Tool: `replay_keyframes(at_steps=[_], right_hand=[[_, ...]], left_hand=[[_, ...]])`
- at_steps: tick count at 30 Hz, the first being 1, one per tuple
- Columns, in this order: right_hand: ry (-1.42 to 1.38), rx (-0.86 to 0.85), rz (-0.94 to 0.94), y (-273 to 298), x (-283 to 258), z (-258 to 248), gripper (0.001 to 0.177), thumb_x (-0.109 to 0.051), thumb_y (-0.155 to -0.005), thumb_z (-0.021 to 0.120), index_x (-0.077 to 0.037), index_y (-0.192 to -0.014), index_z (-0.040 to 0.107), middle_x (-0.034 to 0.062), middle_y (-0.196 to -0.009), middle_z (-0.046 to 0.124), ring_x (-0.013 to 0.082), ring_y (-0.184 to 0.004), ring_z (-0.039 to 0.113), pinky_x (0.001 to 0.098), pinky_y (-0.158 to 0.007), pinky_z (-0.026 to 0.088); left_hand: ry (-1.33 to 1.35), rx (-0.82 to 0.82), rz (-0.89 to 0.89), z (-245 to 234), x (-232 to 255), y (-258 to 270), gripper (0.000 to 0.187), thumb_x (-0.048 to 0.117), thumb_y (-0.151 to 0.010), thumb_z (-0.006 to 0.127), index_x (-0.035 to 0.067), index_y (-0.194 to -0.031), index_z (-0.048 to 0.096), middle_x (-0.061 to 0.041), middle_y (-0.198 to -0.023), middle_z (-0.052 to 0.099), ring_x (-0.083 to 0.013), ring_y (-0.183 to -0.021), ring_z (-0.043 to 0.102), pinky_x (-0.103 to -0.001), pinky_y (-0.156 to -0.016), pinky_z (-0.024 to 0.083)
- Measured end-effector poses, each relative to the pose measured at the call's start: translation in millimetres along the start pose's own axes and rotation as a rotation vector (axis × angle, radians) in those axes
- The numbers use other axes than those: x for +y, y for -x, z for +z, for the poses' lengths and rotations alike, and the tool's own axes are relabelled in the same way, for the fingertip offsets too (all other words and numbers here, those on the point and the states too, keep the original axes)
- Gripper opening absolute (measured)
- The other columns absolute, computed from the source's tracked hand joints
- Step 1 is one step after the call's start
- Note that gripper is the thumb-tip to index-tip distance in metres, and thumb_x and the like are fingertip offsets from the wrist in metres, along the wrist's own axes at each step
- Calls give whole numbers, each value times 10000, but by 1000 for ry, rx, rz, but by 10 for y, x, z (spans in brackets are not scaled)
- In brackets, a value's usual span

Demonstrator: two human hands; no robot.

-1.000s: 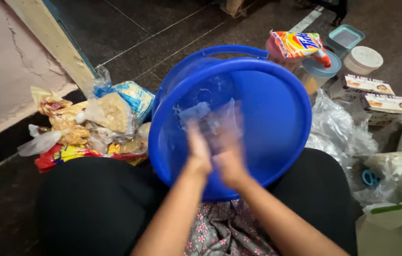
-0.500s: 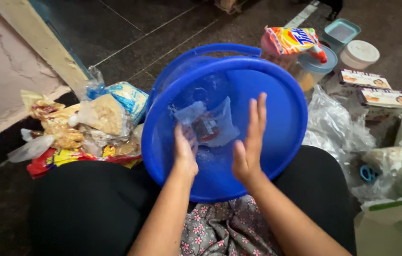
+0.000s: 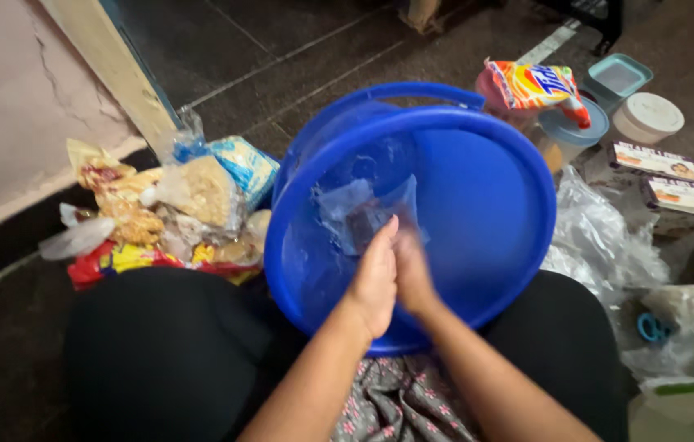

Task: The person sits on the floor and sorts various packaged food items, including grains and spices, into a blue plastic bucket. They handle each package individually, opening some and placing them inside the bucket.

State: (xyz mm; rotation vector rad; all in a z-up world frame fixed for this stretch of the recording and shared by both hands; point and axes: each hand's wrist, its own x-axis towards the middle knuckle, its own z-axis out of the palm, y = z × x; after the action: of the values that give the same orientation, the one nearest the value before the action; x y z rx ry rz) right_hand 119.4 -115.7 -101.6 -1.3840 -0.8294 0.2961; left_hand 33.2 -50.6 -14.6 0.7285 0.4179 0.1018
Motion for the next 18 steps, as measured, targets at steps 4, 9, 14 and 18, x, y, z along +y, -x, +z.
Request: replay_keyframes(at_steps=[4,9,14,18], right_hand=[[226,343,-289,-129,-577,-175,694,-485,-1145,354,-21,-1644,219,175,-1729,228,305,-1610,262,411,-1332,186],[480,-74,-213,234,-544,175,745,-447,-1036,396,-22,-1617,204,211,-1713,115,363,-1592,67,457,-1275,52],[79,65,391,45,-182,-89,659,-464,-1027,319,-60,-1522,479,175,-1561,543,325,-1504,492,453,-1242,366],[-897,201,614,-64,-528,-122,728,-589,-992,341,-83,-1511,415,196,-1560,453,377,-1420,429,497,-1175,334]], left_hand=[[48,25,221,-108,214,-12,748,554,-955,440,38,-1493,499,-135,-1501,534,-288,-1394,459,-424,-1135,322],[235,242,48,105,151,98,654,577,-972,403,162,-1476,438,-79,-1566,466,-295,-1479,411,-429,-1194,285],[-616,-57,697,490,292,475,640,482,-1050,441,14,-1474,542,-205,-1623,455,-343,-1562,387,-424,-1281,254],[-1473,41,1028,332,-1,291,693,523,-956,473,43,-1443,585,-209,-1566,460,-411,-1441,348,-546,-1176,154]])
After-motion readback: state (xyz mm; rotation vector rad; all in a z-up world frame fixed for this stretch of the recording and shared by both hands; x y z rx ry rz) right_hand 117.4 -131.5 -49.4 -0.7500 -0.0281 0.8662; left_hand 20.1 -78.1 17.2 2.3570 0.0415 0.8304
